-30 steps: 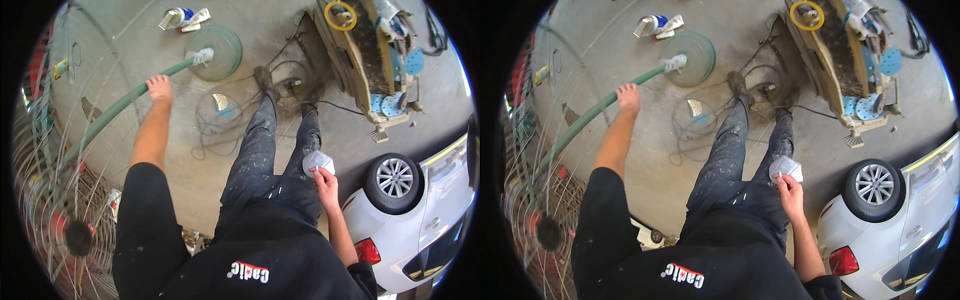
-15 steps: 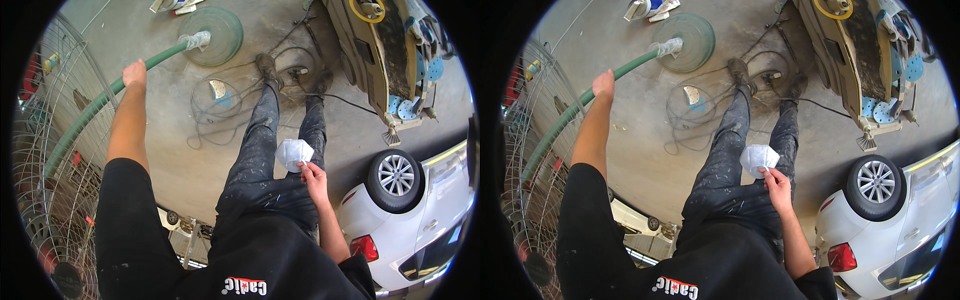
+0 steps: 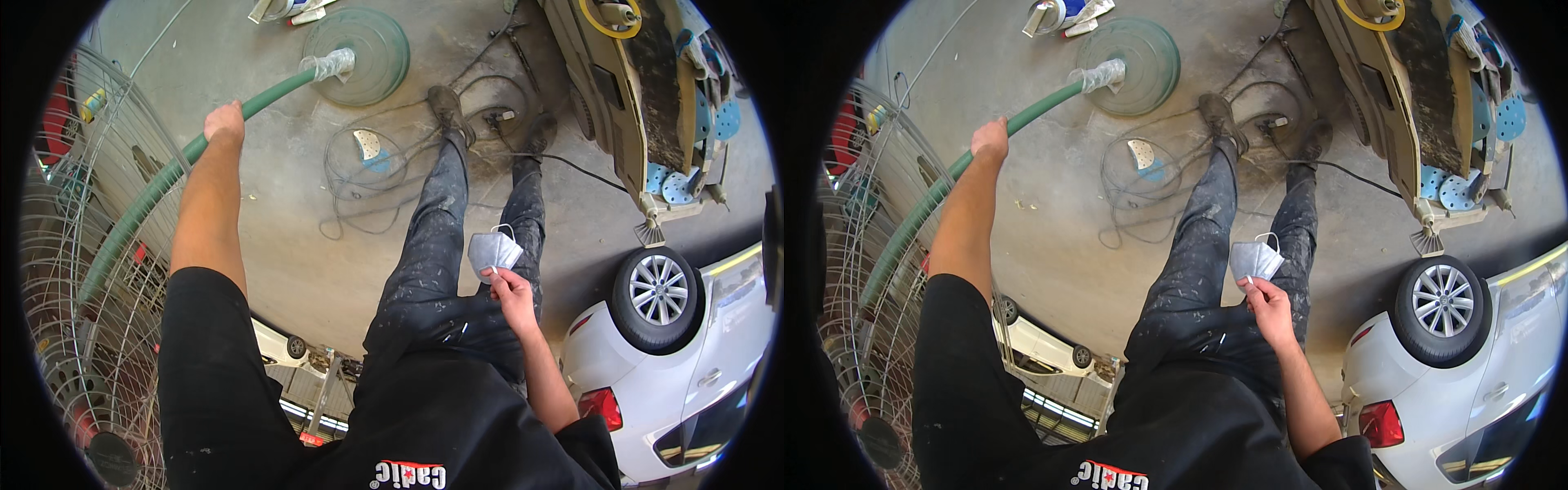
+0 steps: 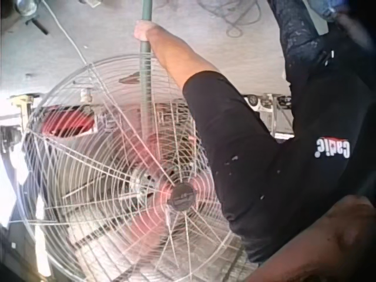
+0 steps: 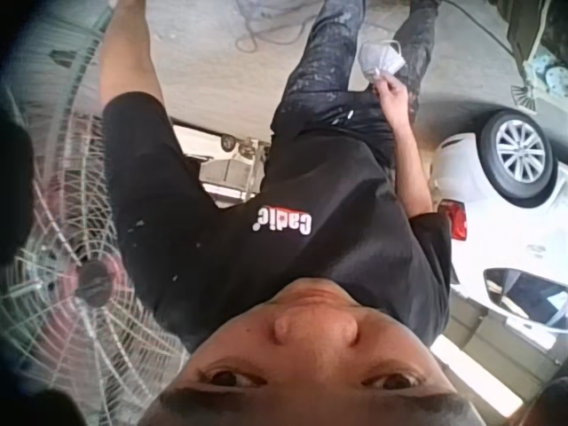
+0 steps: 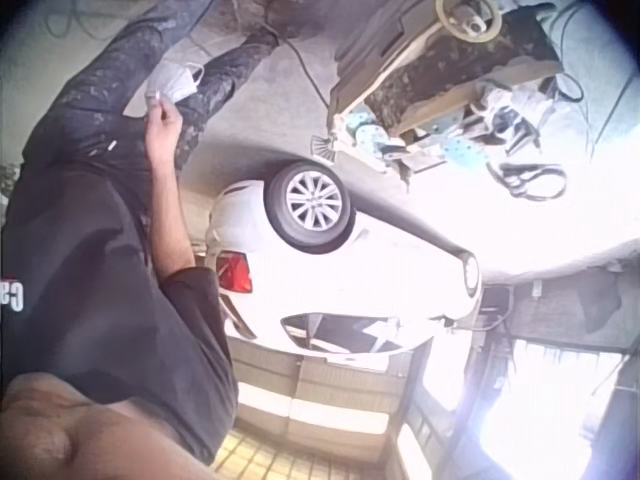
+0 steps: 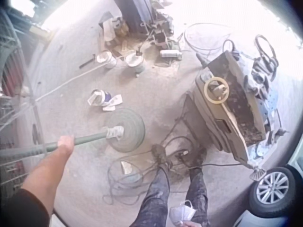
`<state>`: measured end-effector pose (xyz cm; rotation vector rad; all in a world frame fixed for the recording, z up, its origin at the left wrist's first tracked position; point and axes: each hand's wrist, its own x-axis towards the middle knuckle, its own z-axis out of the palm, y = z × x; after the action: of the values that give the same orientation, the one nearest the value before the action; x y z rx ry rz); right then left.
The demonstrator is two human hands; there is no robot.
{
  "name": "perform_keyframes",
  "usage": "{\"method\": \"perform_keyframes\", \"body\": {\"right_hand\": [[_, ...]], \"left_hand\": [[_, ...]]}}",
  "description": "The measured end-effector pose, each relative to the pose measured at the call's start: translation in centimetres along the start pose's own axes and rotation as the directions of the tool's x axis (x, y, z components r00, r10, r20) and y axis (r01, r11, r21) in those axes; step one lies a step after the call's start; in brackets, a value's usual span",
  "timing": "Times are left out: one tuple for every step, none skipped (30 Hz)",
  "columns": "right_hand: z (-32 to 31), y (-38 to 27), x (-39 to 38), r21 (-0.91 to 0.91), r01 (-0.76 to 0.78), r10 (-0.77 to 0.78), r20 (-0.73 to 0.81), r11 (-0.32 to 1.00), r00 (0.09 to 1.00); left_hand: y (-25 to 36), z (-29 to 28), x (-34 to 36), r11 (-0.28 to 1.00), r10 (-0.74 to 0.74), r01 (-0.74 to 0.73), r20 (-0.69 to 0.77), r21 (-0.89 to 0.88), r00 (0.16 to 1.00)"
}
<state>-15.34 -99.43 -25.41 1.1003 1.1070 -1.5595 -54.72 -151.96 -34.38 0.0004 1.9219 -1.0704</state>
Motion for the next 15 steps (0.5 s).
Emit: {"method": "perform_keyframes", "body": {"right_hand": [[-0.1,-0.2,-0.2,-0.021,-0.01,0.01,0.0,1.0,1.0],[-0.5,-0.2,-0.3,-0.025,-0.009,0.009,0.007,1.0,1.0],[-1.0,-0.2,-0.4,-0.025,-0.007,0.007,0.012,1.0,1.0],[-1.4,-0.3,-0.6,-0.025,-0.005,0.005,0.017,1.0,1.0],[-1.8,-0.5,-0.6,-0.028,-0.011,0.011,0.016,1.0,1.0],[-2.1,-0.6,-0.7,-0.022,-0.02,0.02,0.008,1.0,1.0],[-2.3,-0.7,-0.7,-0.017,-0.029,0.029,-0.001,0.999,1.0],[-2.7,-0.8,-0.9,-0.018,-0.033,0.033,-0.005,0.999,0.999],[-3.0,-0.9,-0.9,-0.028,-0.04,0.04,0.0,0.999,0.999],[-3.3,-0.9,-0.9,-0.039,-0.047,0.048,0.005,0.998,0.999],[-3.6,-0.6,-0.8,-0.041,-0.036,0.036,0.003,0.999,0.999],[-3.7,-0.4,-0.6,-0.042,-0.025,0.025,0.001,0.999,1.0],[-3.8,-0.1,-0.4,-0.025,-0.028,0.028,0.008,0.999,1.0],[-3.7,-0.3,-0.3,-0.032,-0.031,0.032,0.008,0.999,0.999],[-3.4,-0.5,-0.3,-0.04,-0.034,0.034,0.009,0.999,0.999]], "left_hand": [[0.0,-0.1,0.3,1.0,0.01,-0.01,-0.002,-0.005,1.0],[-0.1,0.2,0.5,1.0,0.018,-0.018,-0.001,-0.015,1.0],[-0.7,1.1,1.1,0.999,0.032,-0.033,-0.023,-0.019,0.999],[-1.6,2.6,1.7,0.999,0.047,-0.048,-0.046,-0.022,0.998],[-1.7,3.2,2.3,0.997,0.061,-0.064,-0.072,-0.032,0.996],[-1.0,1.4,1.8,0.999,0.045,-0.046,-0.045,-0.024,0.998],[-0.7,-0.5,1.0,0.999,0.028,-0.029,-0.018,-0.015,0.999],[-0.6,-2.2,0.1,1.0,0.007,-0.007,0.014,-0.001,1.0],[-1.0,-2.2,0.0,0.999,0.024,-0.025,0.033,0.026,0.999],[-1.1,-2.3,0.1,0.999,0.027,-0.028,0.026,0.035,0.999],[-1.3,-2.4,0.0,0.998,0.031,-0.032,0.021,0.048,0.999],[-1.5,-2.5,-0.1,0.997,0.035,-0.036,0.016,0.062,0.999],[-1.8,-2.6,0.0,0.997,0.047,-0.049,0.026,0.063,0.999],[-1.8,-2.5,0.3,0.997,0.049,-0.05,0.022,0.066,0.999],[-1.8,-2.5,0.5,0.996,0.05,-0.051,0.017,0.069,0.999]]}}
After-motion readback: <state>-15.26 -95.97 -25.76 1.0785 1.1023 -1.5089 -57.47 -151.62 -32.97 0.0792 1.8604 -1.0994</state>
